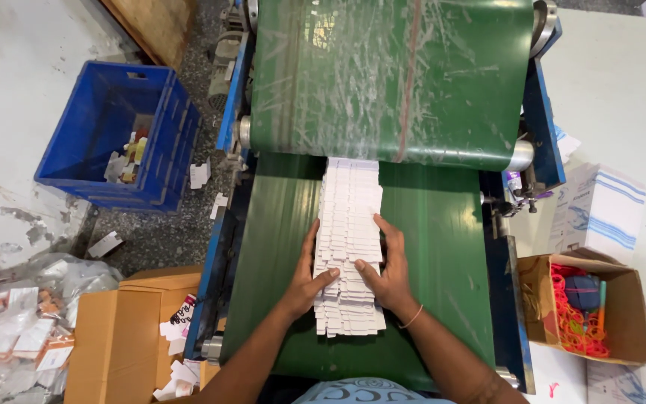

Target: Picking up flattened product boxes from a conveyor belt, stacking them, and placing them into a larger container.

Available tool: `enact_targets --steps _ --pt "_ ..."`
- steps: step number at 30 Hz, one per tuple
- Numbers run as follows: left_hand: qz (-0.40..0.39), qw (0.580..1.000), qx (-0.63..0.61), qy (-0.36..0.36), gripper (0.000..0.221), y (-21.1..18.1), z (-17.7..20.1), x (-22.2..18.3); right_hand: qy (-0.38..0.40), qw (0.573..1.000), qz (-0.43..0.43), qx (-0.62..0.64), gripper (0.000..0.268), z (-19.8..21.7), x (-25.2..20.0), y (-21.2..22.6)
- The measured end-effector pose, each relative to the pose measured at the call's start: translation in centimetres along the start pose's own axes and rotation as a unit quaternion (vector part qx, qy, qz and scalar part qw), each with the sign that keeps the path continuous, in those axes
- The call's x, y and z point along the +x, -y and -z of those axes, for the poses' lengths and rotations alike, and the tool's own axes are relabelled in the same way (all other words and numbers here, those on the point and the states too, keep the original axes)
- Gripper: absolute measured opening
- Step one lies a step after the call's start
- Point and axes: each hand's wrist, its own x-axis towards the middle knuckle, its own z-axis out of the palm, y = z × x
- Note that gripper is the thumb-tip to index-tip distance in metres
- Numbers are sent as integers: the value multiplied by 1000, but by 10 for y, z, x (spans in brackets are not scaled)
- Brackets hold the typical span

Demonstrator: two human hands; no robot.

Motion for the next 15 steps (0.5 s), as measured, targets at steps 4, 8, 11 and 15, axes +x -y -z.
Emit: enact_targets --steps 4,8,11,15 --pt "-9 1000 -3 0 103 1 -2 -6 -2 1000 1 5 85 -1 -5 2" --pt "-8 1000 -6 -5 103 0 -2 -10 -1 1000 -4 0 86 -2 -8 4" --pt "3 1000 -15 -7 103 -4 -6 -14 -2 1000 -9 7 85 -2 -13 5" --pt "19 999 -37 -32 102 -6 -8 -16 30 995 -79 51 89 5 -11 7"
